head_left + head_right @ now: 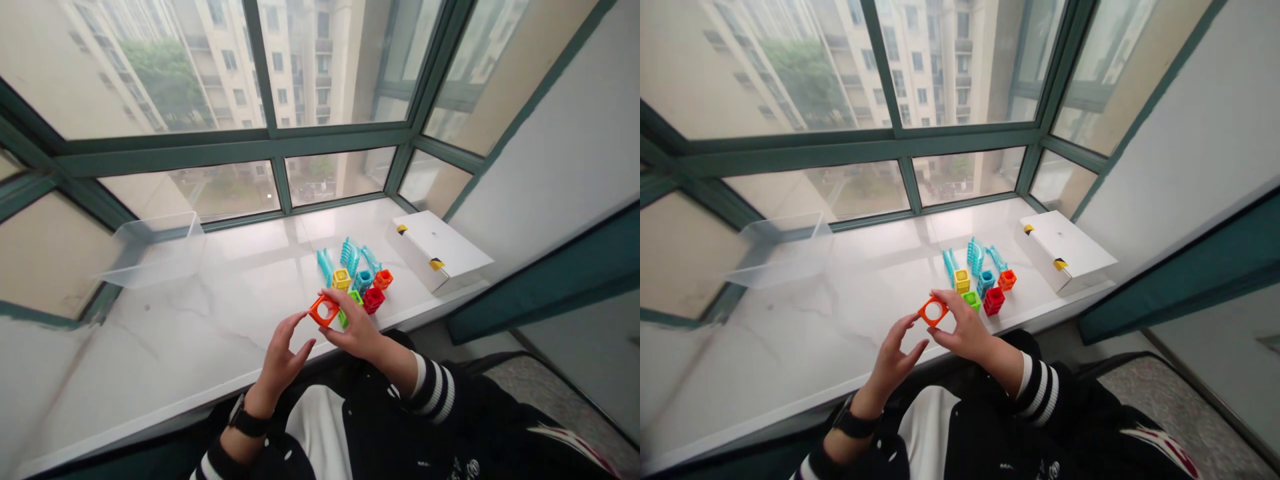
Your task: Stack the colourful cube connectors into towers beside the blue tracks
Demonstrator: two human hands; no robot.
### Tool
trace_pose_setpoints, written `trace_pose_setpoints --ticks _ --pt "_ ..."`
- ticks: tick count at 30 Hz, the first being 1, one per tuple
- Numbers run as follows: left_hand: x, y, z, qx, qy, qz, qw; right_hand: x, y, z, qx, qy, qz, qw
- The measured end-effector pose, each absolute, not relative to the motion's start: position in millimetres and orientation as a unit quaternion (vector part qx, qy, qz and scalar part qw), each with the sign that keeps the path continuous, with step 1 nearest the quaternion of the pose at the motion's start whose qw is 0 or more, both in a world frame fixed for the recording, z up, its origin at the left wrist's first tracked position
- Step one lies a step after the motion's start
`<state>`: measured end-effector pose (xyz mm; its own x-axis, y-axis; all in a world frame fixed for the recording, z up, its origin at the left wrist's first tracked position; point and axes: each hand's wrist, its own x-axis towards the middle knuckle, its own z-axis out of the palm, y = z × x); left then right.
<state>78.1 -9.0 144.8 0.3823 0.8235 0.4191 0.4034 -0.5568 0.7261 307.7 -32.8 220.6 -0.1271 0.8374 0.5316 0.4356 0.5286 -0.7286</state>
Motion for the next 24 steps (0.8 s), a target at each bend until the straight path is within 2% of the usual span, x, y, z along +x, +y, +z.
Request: trace_pose_setpoints --ticks 5,10,12,18,24 --pt "74 2 114 0.822 0.461 0.217 0.253 361 -39 232 -0.532 -0.663 0.149 0.505" --pt "73 8 88 0.800 0.586 -0.007 0.127 420 -40 217 -0.609 -0.571 0.125 0.536" --pt "72 9 83 0.777 0.615 -0.073 0.115 442 -40 207 -0.632 -0.548 0.100 0.540" --pt "69 15 82 0.771 0.606 -0.131 0.148 494 -26 170 -0.683 -0.527 0.040 0.504" --pt "66 13 77 0.781 0.597 -0.127 0.129 515 1 132 -0.697 -0.527 0.066 0.482"
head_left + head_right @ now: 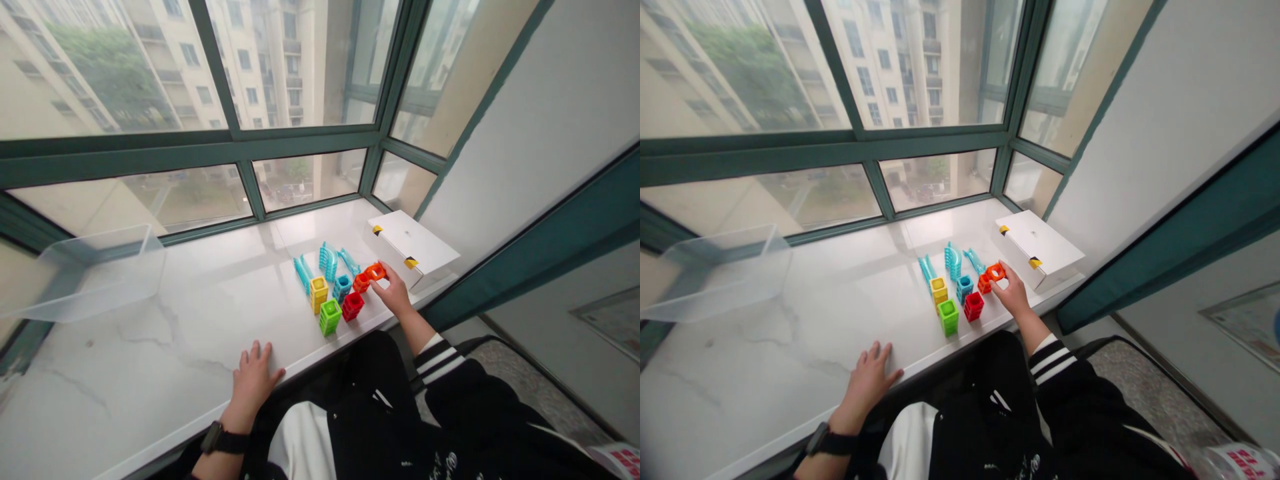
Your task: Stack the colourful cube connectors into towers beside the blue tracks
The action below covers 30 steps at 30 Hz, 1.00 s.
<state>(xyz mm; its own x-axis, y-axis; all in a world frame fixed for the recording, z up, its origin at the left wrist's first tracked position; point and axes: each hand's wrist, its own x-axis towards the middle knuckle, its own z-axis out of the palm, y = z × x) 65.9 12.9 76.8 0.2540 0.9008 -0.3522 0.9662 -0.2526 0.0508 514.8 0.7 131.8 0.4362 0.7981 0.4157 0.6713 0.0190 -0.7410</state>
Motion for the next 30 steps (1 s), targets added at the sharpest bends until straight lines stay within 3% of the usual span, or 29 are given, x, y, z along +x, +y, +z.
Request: trace_pose_setpoints --ticks 15,30 --pt "60 13 77 0.787 0.591 -0.114 0.133 525 32 90 -0.724 -0.509 0.124 0.450" --pt "60 11 76 0.781 0.599 -0.098 0.148 515 47 72 -0.710 -0.437 0.206 0.512"
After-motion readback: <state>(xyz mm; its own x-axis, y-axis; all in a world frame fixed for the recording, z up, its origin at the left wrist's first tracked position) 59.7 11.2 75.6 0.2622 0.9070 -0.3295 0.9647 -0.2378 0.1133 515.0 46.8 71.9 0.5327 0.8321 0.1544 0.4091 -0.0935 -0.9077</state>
